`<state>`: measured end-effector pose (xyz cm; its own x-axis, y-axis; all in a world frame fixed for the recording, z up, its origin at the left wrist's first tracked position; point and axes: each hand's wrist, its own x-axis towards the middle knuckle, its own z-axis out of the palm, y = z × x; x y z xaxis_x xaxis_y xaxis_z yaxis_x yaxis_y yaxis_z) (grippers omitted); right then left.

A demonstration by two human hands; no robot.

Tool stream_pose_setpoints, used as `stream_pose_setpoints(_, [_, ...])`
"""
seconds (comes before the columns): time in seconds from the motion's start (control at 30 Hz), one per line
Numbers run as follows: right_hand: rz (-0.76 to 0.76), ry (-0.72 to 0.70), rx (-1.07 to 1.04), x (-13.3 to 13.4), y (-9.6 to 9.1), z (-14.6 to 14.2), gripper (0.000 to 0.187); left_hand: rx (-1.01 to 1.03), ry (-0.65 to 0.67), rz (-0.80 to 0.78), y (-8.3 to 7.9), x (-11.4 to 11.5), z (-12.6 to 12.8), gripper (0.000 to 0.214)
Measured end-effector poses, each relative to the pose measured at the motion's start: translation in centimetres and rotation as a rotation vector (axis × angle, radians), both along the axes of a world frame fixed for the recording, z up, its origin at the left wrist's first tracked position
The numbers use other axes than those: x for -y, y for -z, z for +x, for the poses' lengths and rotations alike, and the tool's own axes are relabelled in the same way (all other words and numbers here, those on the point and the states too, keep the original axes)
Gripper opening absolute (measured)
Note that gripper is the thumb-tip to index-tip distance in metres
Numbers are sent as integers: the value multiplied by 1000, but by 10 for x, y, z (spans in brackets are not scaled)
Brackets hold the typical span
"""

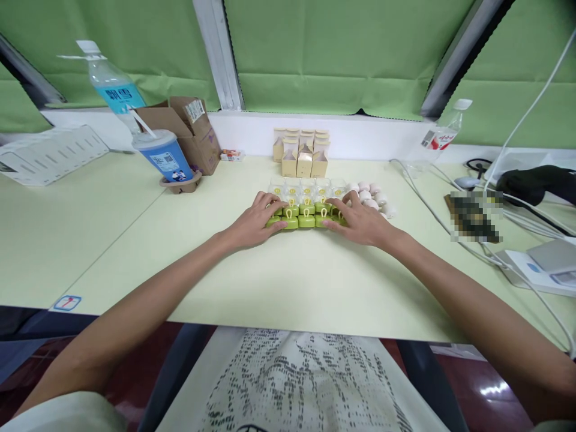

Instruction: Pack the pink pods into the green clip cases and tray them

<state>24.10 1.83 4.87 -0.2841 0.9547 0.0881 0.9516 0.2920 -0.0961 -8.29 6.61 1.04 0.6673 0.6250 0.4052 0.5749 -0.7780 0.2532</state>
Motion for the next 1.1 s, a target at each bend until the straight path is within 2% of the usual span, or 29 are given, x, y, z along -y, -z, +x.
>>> stream_pose_setpoints(0.17, [223, -41, 86, 1, -14, 4, 68, -17, -13, 142, -19, 2, 4, 56])
stream_pose_setpoints(0.33, [184, -77, 82, -12, -11, 9, 55, -157, 61, 136, -33, -3, 17, 64])
stream_pose_setpoints(0.5, [110, -123, -58, -18, 1, 15, 46, -212, 48, 115, -32, -10, 29, 71])
stream_pose_setpoints(0.73, [165, -204, -215, -3, 8, 21, 41, -234, 72, 106, -26, -6, 38, 68])
stream_pose_setpoints(0.9, [130, -144, -339, 0, 11, 22, 37, -227, 76, 89, -23, -5, 40, 67])
stream_pose_setpoints(1.0, [146, -95, -324, -5, 12, 22, 39, -226, 83, 77, -25, -4, 42, 66])
stream_pose_setpoints(1.1, [123, -48, -341, -10, 13, 22, 30, -246, 79, 59, -30, -1, 44, 64])
